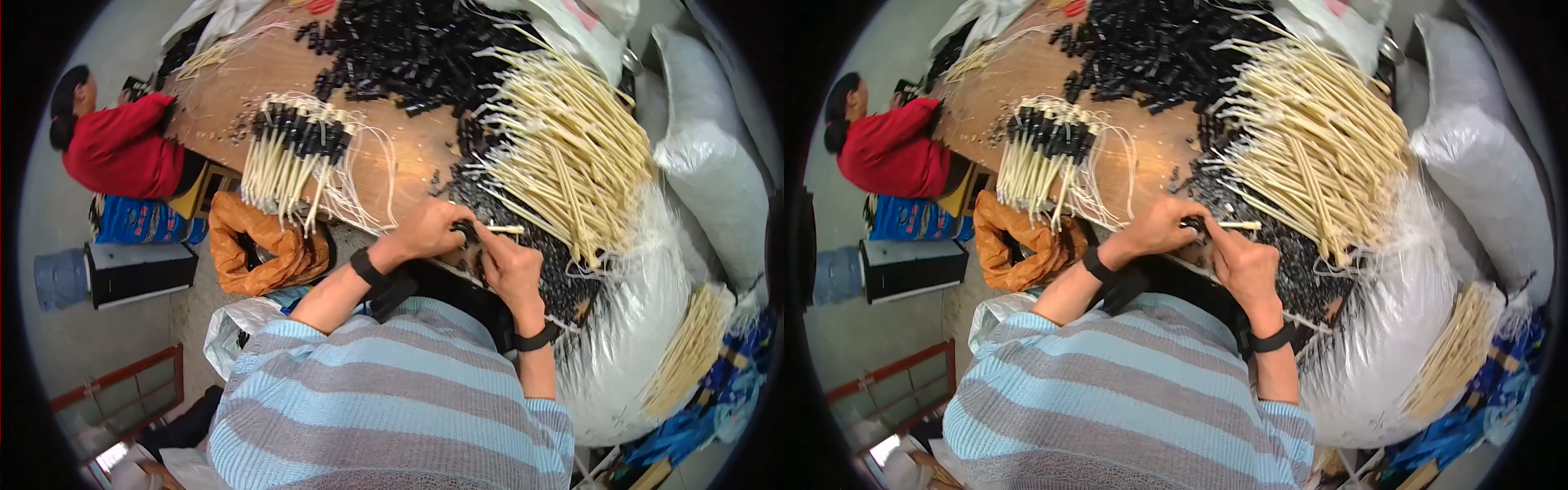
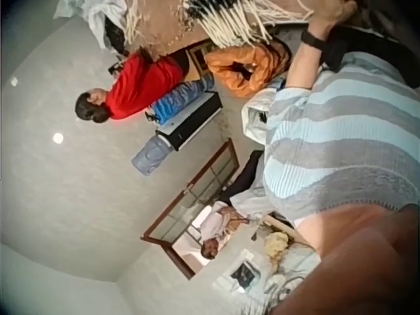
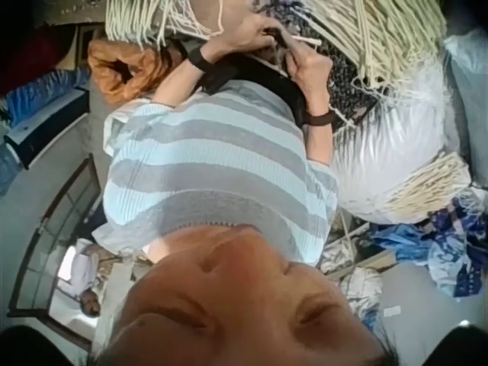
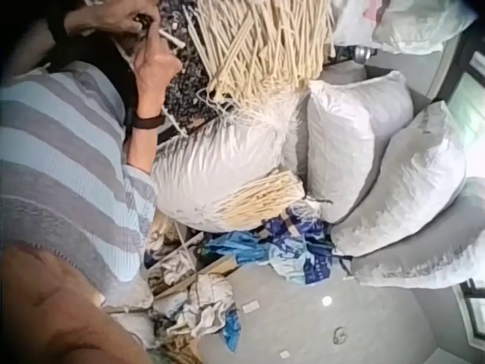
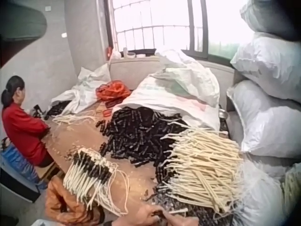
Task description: The person assembles components by hand, fitting a white tube into a black plastic piece and threading a white cord through the assembly. They then place the completed unit onto a pile on the table and repeat the process.
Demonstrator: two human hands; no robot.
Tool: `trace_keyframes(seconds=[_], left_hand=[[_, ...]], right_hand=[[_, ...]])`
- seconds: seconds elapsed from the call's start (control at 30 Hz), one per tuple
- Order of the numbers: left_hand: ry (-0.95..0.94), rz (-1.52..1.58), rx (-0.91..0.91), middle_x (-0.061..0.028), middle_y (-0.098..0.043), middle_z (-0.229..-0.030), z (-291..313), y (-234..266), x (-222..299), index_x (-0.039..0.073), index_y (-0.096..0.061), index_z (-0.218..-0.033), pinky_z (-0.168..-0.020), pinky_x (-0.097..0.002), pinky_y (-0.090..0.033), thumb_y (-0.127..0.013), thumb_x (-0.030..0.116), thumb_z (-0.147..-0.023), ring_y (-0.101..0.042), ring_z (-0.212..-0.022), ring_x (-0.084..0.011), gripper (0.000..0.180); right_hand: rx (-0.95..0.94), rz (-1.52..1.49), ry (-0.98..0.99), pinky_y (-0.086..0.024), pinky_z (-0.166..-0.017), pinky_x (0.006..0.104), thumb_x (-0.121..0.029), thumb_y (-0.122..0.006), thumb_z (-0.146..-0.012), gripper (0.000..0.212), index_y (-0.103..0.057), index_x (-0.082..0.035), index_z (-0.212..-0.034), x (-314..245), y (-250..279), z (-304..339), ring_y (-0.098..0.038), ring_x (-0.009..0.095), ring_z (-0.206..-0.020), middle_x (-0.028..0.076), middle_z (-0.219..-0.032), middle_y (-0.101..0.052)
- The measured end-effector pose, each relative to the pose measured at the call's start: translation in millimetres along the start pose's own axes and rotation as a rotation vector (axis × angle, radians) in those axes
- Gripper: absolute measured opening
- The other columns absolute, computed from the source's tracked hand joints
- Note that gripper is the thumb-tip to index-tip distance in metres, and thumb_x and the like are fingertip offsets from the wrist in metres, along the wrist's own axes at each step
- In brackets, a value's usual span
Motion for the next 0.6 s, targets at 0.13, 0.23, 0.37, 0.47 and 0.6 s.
trace_keyframes(seconds=[0.13, 0.23, 0.37, 0.47, 0.6], left_hand=[[0.021, -0.046, 0.061, -0.0203, -0.065, -0.077, -5.5, -8.5, 2.5, 0.005, -0.069, -0.094, -0.066, -0.0429, -0.050, -0.062, 0.010, -0.066, -0.063, -0.072, -0.0379, 0.030], [0.192, 0.077, -0.022, -0.0215, -0.065, -0.077, 0.0, -0.4, -2.2, 0.005, -0.070, -0.094, -0.066, -0.0446, -0.050, -0.063, 0.012, -0.066, -0.064, -0.073, -0.0381, 0.030], [0.165, -0.019, 0.073, -0.0197, -0.065, -0.076, 8.2, 5.6, -1.5, 0.005, -0.070, -0.092, -0.064, -0.0456, -0.050, -0.064, 0.013, -0.067, -0.064, -0.074, -0.0376, 0.027], [-0.045, -0.223, 0.116, -0.0131, -0.064, -0.072, 15.4, 7.4, 13.9, 0.006, -0.065, -0.082, -0.062, -0.0453, -0.051, -0.064, 0.010, -0.069, -0.065, -0.070, -0.0343, 0.014], [-0.054, -0.423, 0.199, -0.0109, -0.063, -0.072, 26.2, 16.8, 10.7, 0.006, -0.065, -0.085, -0.056, -0.0403, -0.051, -0.063, 0.009, -0.071, -0.065, -0.069, -0.0300, 0.014]], right_hand=[[0.005, 0.282, 0.103, -0.038, -0.043, 0.0334, 0.000, -0.064, -0.073, 0.049, -0.065, -0.008, -0.122, 3.6, -7.1, 6.5, -0.048, 0.024, -0.045, 0.008, -0.062, -0.049], [0.019, 0.191, 0.167, -0.037, -0.044, 0.0333, 0.004, -0.062, -0.072, 0.049, -0.065, -0.006, -0.120, 4.2, -12.9, 5.1, -0.046, 0.024, -0.044, 0.009, -0.062, -0.049], [0.010, 0.022, 0.079, -0.039, -0.047, 0.0296, 0.005, -0.063, -0.077, 0.042, -0.067, -0.004, -0.118, -1.4, -16.7, -1.4, -0.049, 0.018, -0.047, 0.008, -0.059, -0.050], [-0.003, -0.244, -0.420, -0.028, -0.048, 0.0201, -0.004, -0.068, -0.085, 0.009, -0.067, 0.000, -0.092, 4.1, -21.3, -10.6, -0.037, 0.002, -0.053, -0.006, -0.061, -0.044], [-0.131, -0.541, -0.612, -0.024, -0.049, 0.0196, -0.002, -0.067, -0.085, 0.010, -0.060, 0.000, -0.091, -9.7, -32.3, -29.8, -0.032, 0.001, -0.055, -0.009, -0.064, -0.039]])
Point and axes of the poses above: each hand's wrist, its own z-axis away from the middle knuckle, its own y-axis out of the back of the hand, x = y × z, the point moved 3 cm from there along -z, towards the middle knuckle
